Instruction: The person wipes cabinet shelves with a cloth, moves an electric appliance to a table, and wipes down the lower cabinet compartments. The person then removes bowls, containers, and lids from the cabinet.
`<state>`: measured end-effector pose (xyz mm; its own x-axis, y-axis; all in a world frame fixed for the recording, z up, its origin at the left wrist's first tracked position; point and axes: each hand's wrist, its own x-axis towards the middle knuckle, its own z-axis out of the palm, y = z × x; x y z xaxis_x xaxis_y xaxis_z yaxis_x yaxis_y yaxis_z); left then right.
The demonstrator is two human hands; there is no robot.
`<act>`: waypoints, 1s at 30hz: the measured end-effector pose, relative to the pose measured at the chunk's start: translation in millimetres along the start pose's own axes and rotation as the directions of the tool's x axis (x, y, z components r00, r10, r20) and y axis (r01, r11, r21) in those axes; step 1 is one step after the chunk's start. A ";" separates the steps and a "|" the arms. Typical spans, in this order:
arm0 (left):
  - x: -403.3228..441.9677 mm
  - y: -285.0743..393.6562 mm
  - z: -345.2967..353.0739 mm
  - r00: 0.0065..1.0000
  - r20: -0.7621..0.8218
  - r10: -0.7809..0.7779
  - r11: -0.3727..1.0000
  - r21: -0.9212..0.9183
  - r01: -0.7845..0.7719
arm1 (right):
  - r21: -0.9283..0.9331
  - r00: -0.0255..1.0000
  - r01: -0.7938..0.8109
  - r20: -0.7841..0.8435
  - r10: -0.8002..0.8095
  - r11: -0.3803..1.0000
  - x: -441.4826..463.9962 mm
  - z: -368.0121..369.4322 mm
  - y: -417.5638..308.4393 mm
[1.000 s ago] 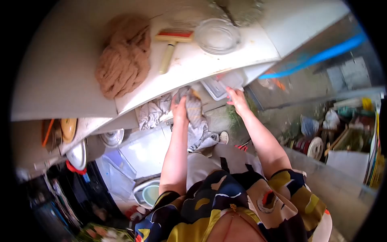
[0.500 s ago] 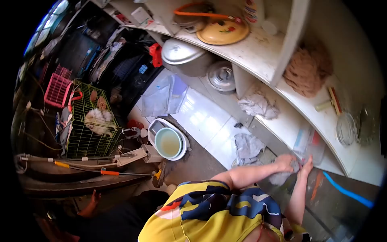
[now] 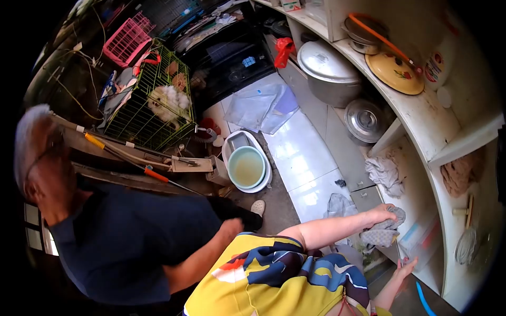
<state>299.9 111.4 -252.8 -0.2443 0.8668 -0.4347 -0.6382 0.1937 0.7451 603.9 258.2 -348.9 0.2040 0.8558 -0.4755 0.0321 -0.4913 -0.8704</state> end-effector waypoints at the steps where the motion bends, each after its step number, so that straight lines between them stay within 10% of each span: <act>1: -1.3 -0.5 -1.6 1.000 -0.006 0.004 1.000 -0.002 -0.004 | 0.008 1.000 -0.015 0.000 0.015 1.000 0.8 1.1 -0.6; 19: 10.9 -37.9 29.5 0.988 -0.009 -0.156 0.987 0.020 0.156 | 0.102 0.984 0.012 -0.178 0.006 0.995 8.9 -27.8 6.4; 21: 7.9 -48.4 36.2 0.976 -0.186 -0.110 0.967 0.207 0.148 | 0.152 0.980 -0.053 -0.183 0.081 0.987 -8.5 -21.2 -7.0; 23: 21.8 -88.5 17.8 0.966 -0.004 -0.257 0.938 0.239 0.251 | 0.242 0.980 -0.049 -0.174 0.093 0.969 -12.8 -42.1 18.9; 30: 15.0 -72.7 10.0 0.915 -0.049 -0.400 0.893 -0.244 0.377 | 0.117 0.994 -0.046 -0.096 0.057 0.992 -40.7 -16.8 -17.3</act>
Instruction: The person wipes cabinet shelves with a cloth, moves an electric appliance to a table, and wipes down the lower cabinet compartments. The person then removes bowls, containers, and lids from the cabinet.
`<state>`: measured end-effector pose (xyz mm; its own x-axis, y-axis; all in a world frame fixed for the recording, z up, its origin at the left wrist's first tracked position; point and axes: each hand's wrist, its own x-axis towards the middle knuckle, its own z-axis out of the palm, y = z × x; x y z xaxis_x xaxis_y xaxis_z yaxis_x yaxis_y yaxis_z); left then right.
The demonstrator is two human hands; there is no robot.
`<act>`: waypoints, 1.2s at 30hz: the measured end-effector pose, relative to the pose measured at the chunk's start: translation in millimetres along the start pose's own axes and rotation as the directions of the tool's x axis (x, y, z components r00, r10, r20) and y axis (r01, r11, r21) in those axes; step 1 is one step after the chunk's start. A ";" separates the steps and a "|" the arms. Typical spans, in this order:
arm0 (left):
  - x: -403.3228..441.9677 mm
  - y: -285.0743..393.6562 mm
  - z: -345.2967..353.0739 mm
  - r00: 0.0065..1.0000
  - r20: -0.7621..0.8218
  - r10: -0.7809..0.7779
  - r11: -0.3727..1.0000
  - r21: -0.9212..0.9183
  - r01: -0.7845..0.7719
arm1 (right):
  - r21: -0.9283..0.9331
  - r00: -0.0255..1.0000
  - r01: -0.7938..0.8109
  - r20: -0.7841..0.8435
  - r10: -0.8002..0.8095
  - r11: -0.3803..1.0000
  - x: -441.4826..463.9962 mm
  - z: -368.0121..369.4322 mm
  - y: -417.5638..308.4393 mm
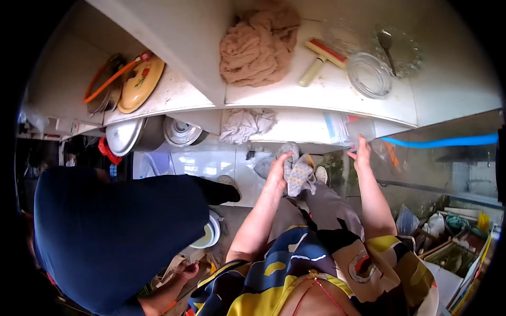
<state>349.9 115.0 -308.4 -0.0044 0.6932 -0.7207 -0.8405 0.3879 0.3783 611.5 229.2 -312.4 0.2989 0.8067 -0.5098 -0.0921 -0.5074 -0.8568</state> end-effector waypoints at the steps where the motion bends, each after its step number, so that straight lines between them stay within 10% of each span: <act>1: 14.0 10.1 -7.1 0.996 0.026 -0.085 0.996 -0.029 0.086 | -0.001 0.999 0.002 -0.034 -0.002 1.000 2.3 10.3 1.9; 10: 50.4 40.0 33.9 0.970 0.184 -0.158 0.986 -0.024 0.165 | -0.042 1.000 0.015 0.000 -0.015 0.999 -4.1 13.1 -3.1; 14: 113.3 64.5 42.0 0.982 0.185 -0.035 0.997 -0.058 0.046 | -0.065 1.000 -0.007 0.004 0.007 0.998 -6.3 12.7 -5.3; 17: 140.5 88.2 56.1 0.935 0.038 0.353 0.929 -0.134 -0.345 | -0.076 1.000 -0.018 0.020 0.020 0.997 -0.6 10.3 -4.1; 20: 118.5 137.8 70.5 0.881 -0.107 0.460 0.886 0.110 -0.450 | -0.094 0.999 -0.027 0.035 0.030 0.995 -2.5 10.1 -5.3; 22: 144.3 150.6 40.6 0.772 0.022 0.635 0.504 0.746 -0.436 | -0.105 0.999 -0.024 0.037 0.028 0.994 -5.7 9.4 -5.9; 24: 129.5 142.1 13.6 0.489 0.337 0.805 -0.379 0.925 -0.013 | -0.111 0.998 -0.027 0.056 0.033 0.993 -4.4 8.4 -7.5; 26: 88.4 121.0 7.9 0.332 0.308 0.892 -0.325 0.946 -0.004 | -0.098 1.000 -0.021 0.020 0.023 0.995 -4.0 11.7 -7.4; 31: 86.3 105.6 -48.6 0.439 0.395 0.807 -0.480 0.872 0.098 | -0.097 0.999 -0.025 -0.032 0.022 0.995 -5.2 12.8 -8.2; 34: 114.7 128.8 -95.5 0.517 0.490 0.702 -0.502 0.855 -0.130 | -0.131 0.999 -0.034 -0.021 0.031 0.991 -3.5 7.9 -5.1; 36: 117.5 151.0 -113.0 0.619 0.290 0.730 -0.036 0.920 -0.389 | -0.126 1.000 -0.028 0.003 0.029 0.992 -4.0 11.5 -6.5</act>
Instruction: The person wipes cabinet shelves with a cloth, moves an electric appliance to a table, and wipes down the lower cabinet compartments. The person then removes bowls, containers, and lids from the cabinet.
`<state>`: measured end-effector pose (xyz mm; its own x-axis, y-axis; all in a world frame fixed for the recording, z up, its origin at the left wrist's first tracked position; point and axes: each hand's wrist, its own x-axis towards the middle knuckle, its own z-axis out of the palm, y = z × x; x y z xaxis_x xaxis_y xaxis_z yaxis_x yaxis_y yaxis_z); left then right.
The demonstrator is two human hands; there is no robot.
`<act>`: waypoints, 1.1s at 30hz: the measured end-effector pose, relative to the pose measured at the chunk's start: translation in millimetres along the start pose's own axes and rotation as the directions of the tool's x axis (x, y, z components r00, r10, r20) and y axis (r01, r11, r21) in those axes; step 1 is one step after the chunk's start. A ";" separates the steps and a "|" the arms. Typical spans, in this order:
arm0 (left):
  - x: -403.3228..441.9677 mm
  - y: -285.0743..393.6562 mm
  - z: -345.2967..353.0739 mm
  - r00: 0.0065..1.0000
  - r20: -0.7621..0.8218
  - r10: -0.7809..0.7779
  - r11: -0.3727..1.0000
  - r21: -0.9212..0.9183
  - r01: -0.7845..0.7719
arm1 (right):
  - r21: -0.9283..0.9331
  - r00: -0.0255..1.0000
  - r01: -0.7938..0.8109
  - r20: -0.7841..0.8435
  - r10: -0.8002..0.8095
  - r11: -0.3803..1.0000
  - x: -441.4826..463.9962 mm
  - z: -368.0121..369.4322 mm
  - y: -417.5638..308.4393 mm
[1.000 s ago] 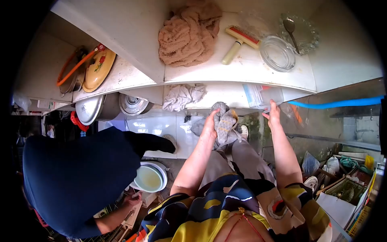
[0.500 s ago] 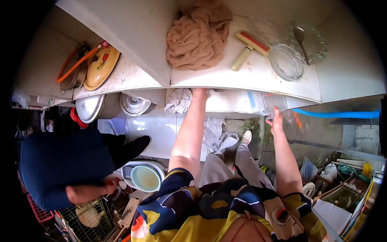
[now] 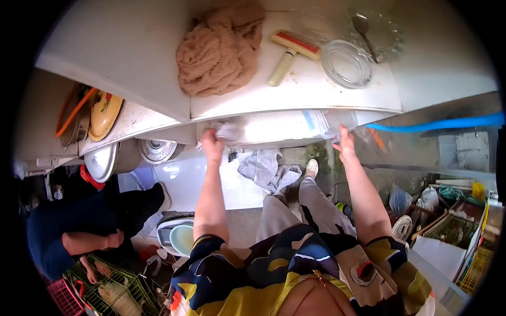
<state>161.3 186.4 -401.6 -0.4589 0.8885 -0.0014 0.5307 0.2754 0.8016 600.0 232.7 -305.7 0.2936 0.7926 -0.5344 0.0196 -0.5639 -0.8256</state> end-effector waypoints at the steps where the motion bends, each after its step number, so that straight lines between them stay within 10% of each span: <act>1: -1.9 -2.6 -11.4 0.993 -0.117 -0.034 0.981 -0.196 0.011 | 0.004 1.000 0.003 -0.011 -0.003 1.000 -4.0 1.4 -4.1; 4: -33.8 69.5 -51.8 0.936 -0.187 -0.297 0.589 -0.808 0.025 | 0.018 0.999 0.006 -0.054 -0.005 1.000 -7.7 4.1 -5.1; 9: -92.0 166.6 -3.2 0.987 0.099 -0.129 0.529 -0.835 0.153 | 0.039 0.999 0.033 0.039 -0.034 0.999 -1.5 5.3 5.9; 13: -104.0 261.3 66.3 0.949 0.130 0.287 0.839 -0.511 -0.184 | -0.003 0.992 0.115 0.061 -0.114 0.993 -9.1 5.7 7.4; 16: -102.4 298.1 117.4 0.746 0.244 0.619 0.785 -0.164 -0.598 | 0.075 0.973 0.197 0.111 -0.204 0.978 -2.5 2.5 21.8; 18: -101.7 306.9 134.0 0.603 0.522 0.603 0.692 0.033 -0.721 | 0.147 0.896 0.399 0.147 -0.419 0.905 6.5 0.8 34.8; 21: -79.7 306.2 156.7 0.596 0.609 0.523 0.704 0.085 -0.705 | 0.015 0.967 0.132 0.219 -0.132 0.991 6.1 -5.5 20.8; 33: 35.4 236.1 211.1 0.836 0.506 0.214 0.763 0.447 -0.467 | -0.096 0.987 0.071 0.148 -0.056 0.993 -0.5 -3.5 10.7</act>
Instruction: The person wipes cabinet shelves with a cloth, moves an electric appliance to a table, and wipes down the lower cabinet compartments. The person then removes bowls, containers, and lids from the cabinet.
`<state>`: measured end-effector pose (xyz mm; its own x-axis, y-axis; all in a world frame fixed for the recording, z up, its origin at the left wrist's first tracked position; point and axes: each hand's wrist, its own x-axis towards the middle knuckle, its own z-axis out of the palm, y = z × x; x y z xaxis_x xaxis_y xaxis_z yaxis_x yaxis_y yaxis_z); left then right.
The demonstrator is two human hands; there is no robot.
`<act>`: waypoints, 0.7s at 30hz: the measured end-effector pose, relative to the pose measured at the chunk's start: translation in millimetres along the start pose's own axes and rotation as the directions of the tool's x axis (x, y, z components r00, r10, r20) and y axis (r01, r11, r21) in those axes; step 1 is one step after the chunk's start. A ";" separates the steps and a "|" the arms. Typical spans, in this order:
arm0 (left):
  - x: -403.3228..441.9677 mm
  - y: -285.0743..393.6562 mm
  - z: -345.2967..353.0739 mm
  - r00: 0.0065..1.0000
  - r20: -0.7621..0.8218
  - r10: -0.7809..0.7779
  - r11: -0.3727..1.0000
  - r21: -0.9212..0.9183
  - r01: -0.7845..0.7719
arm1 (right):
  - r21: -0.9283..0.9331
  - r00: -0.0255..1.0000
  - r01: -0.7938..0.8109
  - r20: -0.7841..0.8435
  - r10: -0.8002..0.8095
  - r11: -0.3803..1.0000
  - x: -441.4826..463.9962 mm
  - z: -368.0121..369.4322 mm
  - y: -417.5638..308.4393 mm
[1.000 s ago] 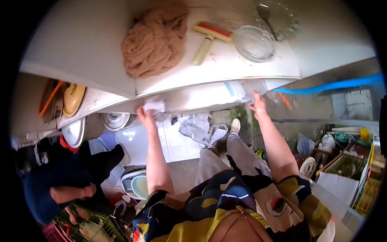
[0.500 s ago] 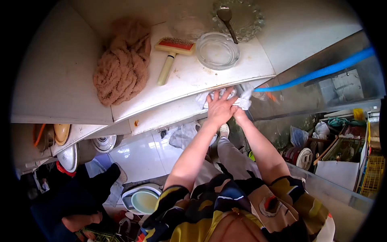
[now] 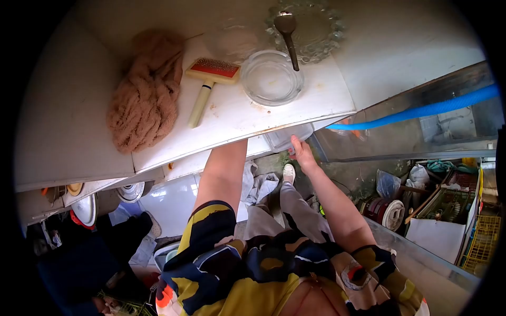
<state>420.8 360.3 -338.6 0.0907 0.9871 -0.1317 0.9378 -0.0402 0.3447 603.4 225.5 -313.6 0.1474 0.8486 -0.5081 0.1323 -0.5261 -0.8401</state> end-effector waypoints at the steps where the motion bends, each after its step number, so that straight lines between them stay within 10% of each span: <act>1: -0.4 2.9 2.4 1.000 -0.008 -0.005 1.000 -0.001 0.005 | 0.001 0.999 -0.026 0.030 0.026 1.000 -0.6 0.1 -1.8; 9: -37.1 52.0 30.9 0.890 -0.450 0.072 0.941 -0.265 -0.210 | 0.028 0.999 0.001 -0.054 0.001 1.000 5.8 2.5 6.9; 11: -85.3 79.3 -57.7 0.963 0.264 0.055 0.984 -0.178 -0.008 | 0.120 1.000 0.000 -0.001 0.000 0.993 10.3 -1.2 12.7; 13: -123.8 81.3 -38.0 0.952 -0.272 0.144 0.969 -0.159 -0.191 | 0.208 0.993 0.070 0.074 -0.087 0.976 0.8 1.3 4.5; 16: -149.3 70.4 -33.0 0.861 -0.504 0.066 0.870 -0.394 -0.297 | 0.063 0.993 0.052 0.102 -0.059 0.997 7.6 -6.0 13.9; 21: -175.7 5.8 -37.6 0.887 -0.403 -0.226 0.561 -0.798 -0.220 | 0.090 1.000 0.024 -0.009 -0.024 0.996 -0.8 4.6 -3.5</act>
<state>397.7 192.4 -278.5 -0.2664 0.9468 0.1803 0.2387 -0.1165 0.9641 598.3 226.9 -311.2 0.1529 0.8602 -0.4866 0.0472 -0.4981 -0.8658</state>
